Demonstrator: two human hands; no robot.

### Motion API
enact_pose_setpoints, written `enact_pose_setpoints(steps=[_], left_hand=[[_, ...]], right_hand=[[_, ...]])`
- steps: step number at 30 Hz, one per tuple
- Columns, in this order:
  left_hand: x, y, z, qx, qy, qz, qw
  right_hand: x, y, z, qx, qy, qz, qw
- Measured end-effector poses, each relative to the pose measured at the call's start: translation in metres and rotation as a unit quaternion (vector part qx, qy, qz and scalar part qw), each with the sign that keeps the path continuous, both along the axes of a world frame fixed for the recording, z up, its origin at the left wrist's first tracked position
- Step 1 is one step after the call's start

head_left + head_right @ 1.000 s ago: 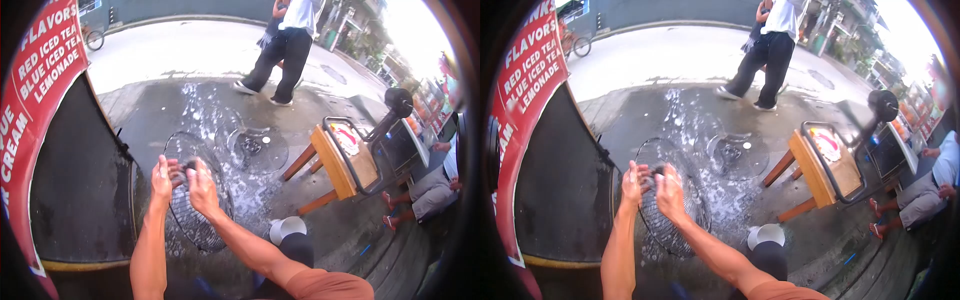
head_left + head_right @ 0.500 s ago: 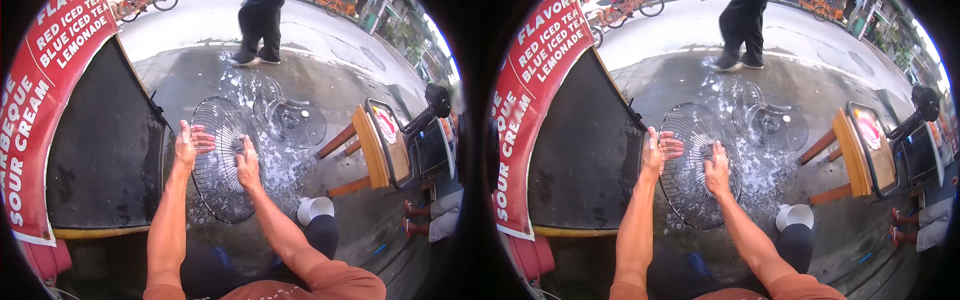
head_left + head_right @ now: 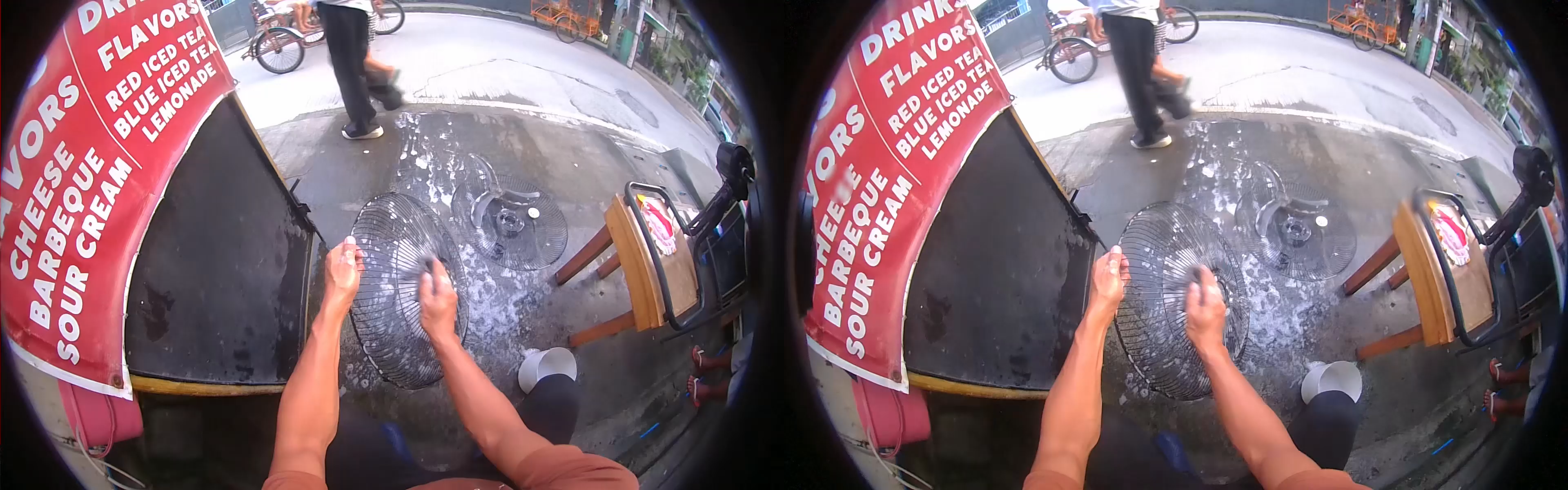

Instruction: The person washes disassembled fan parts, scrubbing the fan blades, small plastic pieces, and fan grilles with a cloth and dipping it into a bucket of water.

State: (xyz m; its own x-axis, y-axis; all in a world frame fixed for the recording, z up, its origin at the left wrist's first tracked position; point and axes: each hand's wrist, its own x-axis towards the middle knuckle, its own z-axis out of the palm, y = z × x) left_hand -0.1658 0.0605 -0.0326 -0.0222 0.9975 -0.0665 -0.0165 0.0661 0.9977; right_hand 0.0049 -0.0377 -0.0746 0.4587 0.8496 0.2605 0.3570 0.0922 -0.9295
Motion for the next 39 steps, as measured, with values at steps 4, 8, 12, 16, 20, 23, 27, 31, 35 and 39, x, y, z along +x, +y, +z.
enact_pose_setpoints(steps=[4,8,12,16,20,23,27,31,35,39], left_hand=[[0.008,-0.004,0.011,0.024,0.053,-0.032,0.998],[0.02,-0.008,0.014,0.037,0.027,-0.066,0.997],[0.024,-0.027,0.054,-0.046,-0.067,-0.109,0.991],[0.032,-0.023,0.056,-0.1,-0.179,-0.117,0.972],[0.044,-0.027,0.026,-0.118,-0.121,-0.063,0.984],[0.036,-0.018,0.019,-0.124,-0.04,-0.022,0.991],[0.018,0.0,0.003,-0.081,0.129,-0.035,0.988],[-0.022,0.033,-0.074,-0.009,-0.216,-0.219,0.951],[-0.014,0.019,-0.027,-0.099,-0.016,-0.098,0.99],[0.004,0.007,-0.005,-0.147,-0.01,-0.006,0.989]], right_hand=[[0.031,-0.011,-0.068,-0.017,-0.013,-0.111,0.994],[0.047,0.002,-0.07,-0.044,0.086,-0.125,0.987],[0.065,0.021,-0.051,-0.105,0.106,-0.125,0.981],[0.078,0.047,-0.024,-0.183,0.053,-0.151,0.97],[0.079,0.05,-0.037,-0.284,-0.018,-0.105,0.953],[0.041,0.033,0.027,-0.314,0.007,-0.023,0.949],[-0.034,0.046,0.016,0.072,-0.162,-0.008,0.984],[-0.052,0.031,0.084,0.013,-0.195,0.074,0.978],[-0.034,0.02,0.042,0.016,-0.121,0.031,0.992],[0.021,0.008,-0.042,-0.125,-0.034,-0.017,0.991]])
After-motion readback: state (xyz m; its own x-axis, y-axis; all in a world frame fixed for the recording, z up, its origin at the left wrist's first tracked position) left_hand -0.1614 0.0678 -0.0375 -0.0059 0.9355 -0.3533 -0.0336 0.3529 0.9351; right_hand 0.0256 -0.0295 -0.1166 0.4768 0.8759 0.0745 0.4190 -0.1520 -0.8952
